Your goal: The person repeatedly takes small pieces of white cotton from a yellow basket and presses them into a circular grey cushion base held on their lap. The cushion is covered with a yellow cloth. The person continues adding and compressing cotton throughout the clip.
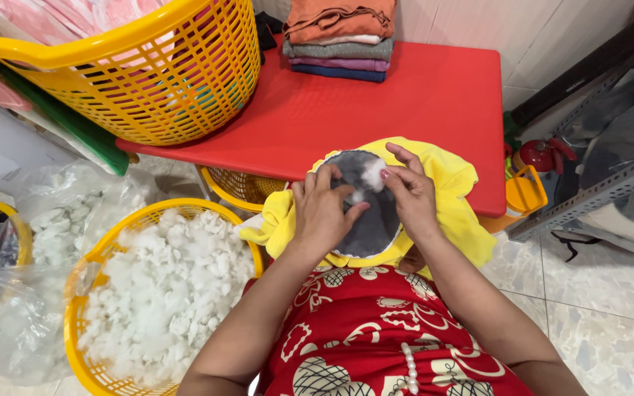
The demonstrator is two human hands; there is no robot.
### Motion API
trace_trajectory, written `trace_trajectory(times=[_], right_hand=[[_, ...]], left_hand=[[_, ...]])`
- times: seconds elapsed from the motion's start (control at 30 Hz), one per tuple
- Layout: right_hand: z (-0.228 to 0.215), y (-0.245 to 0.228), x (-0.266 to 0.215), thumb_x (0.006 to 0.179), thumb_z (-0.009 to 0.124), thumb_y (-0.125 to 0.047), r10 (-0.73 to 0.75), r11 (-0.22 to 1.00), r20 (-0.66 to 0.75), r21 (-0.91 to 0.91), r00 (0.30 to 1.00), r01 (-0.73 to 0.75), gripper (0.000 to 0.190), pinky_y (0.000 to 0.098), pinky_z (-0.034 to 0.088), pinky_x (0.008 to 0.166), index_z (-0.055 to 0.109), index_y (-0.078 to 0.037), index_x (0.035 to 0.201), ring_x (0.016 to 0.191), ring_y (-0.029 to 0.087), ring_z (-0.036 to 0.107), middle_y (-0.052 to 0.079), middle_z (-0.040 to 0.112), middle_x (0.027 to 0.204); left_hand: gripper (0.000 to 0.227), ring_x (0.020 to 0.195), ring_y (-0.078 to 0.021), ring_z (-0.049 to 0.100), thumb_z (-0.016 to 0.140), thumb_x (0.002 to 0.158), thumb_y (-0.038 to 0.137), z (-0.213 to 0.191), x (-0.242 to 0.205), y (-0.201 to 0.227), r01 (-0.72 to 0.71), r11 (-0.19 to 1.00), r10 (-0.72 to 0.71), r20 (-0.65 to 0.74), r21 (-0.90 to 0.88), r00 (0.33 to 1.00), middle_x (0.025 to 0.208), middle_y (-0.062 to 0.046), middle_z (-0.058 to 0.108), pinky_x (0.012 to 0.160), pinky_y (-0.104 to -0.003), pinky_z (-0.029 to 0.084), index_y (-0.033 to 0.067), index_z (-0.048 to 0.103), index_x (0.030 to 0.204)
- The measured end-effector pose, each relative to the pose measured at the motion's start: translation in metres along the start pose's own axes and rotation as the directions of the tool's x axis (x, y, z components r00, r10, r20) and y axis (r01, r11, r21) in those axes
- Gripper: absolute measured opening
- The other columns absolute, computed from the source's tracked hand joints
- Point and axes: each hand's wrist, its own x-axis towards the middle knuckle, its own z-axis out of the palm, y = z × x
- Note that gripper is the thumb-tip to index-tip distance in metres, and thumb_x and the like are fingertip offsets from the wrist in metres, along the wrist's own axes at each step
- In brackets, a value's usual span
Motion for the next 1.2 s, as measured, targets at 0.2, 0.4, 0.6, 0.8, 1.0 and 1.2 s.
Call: trace_trajectory(times=[0.2,0.4,0.6,0.8,1.0,1.2], right_hand=[[0.011,0.007,-0.008,0.097,0.07,-0.008,-0.106,0.99,0.024,-0.09,0.994,0.107,0.013,0.0383,0.039,0.117,0.076,-0.001,0.106,0.14,0.025,0.05,0.011,0.057,0.147],[0.014,0.008,-0.014,0.094,0.071,-0.009,-0.041,0.981,0.023,-0.188,0.999,0.045,0.013,0.0346,0.045,0.109,0.077,-0.001,0.103,0.132,0.023,0.056,0.011,0.06,0.145],[0.016,0.006,-0.012,0.093,0.071,-0.009,-0.038,0.982,0.024,-0.183,0.999,0.042,0.015,0.0329,0.046,0.107,0.078,-0.002,0.104,0.13,0.021,0.058,0.009,0.06,0.145],[0.016,0.009,-0.012,0.093,0.072,-0.009,-0.036,0.975,0.024,-0.216,0.999,0.04,0.015,0.0332,0.045,0.108,0.078,-0.002,0.104,0.131,0.022,0.057,0.008,0.06,0.145],[0.016,0.01,-0.011,0.093,0.072,-0.01,-0.037,0.981,0.012,-0.192,0.999,0.038,0.015,0.0333,0.044,0.11,0.078,-0.002,0.104,0.133,0.022,0.055,0.008,0.06,0.145],[0.017,-0.016,-0.003,0.095,0.071,-0.013,-0.101,0.97,-0.069,-0.226,0.992,0.084,0.015,0.0344,0.044,0.108,0.078,-0.004,0.104,0.133,0.022,0.052,0.007,0.057,0.149]], left_hand=[[0.015,0.105,-0.0222,0.056,0.086,0.077,0.023,0.029,-0.006,-0.02,0.208,0.931,-0.214,0.014,-0.302,0.977,0.106,-0.003,0.059,0.092,-0.039,0.039,0.0149,0.083,0.089],[0.01,0.091,-0.013,0.056,0.086,0.081,0.008,0.05,-0.006,-0.055,0.221,0.65,-0.297,0.026,-0.727,0.955,0.101,-0.003,0.056,0.083,-0.027,0.048,0.0045,0.081,0.089],[0.009,0.083,-0.0098,0.052,0.083,0.084,0.007,0.056,-0.003,-0.064,0.316,0.528,-0.422,0.08,-0.788,0.903,0.1,-0.001,0.053,0.077,-0.023,0.046,0.0001,0.08,0.089],[0.008,0.095,-0.0096,0.055,0.08,0.087,0.007,0.05,-0.002,-0.076,0.256,0.419,-0.432,0.057,-0.871,0.9,0.106,-0.002,0.055,0.084,-0.022,0.048,-0.0002,0.078,0.09],[0.01,0.092,-0.0084,0.059,0.08,0.089,0.008,0.032,0.0,-0.091,0.208,0.351,-0.442,0.035,-0.913,0.896,0.106,-0.003,0.059,0.077,-0.021,0.048,-0.0014,0.078,0.091],[0.016,0.071,-0.0117,0.067,0.075,0.095,0.012,0.029,-0.004,-0.072,0.35,0.211,-0.483,0.214,-0.913,0.849,0.087,-0.009,0.073,0.055,-0.021,0.047,-0.002,0.074,0.102]])
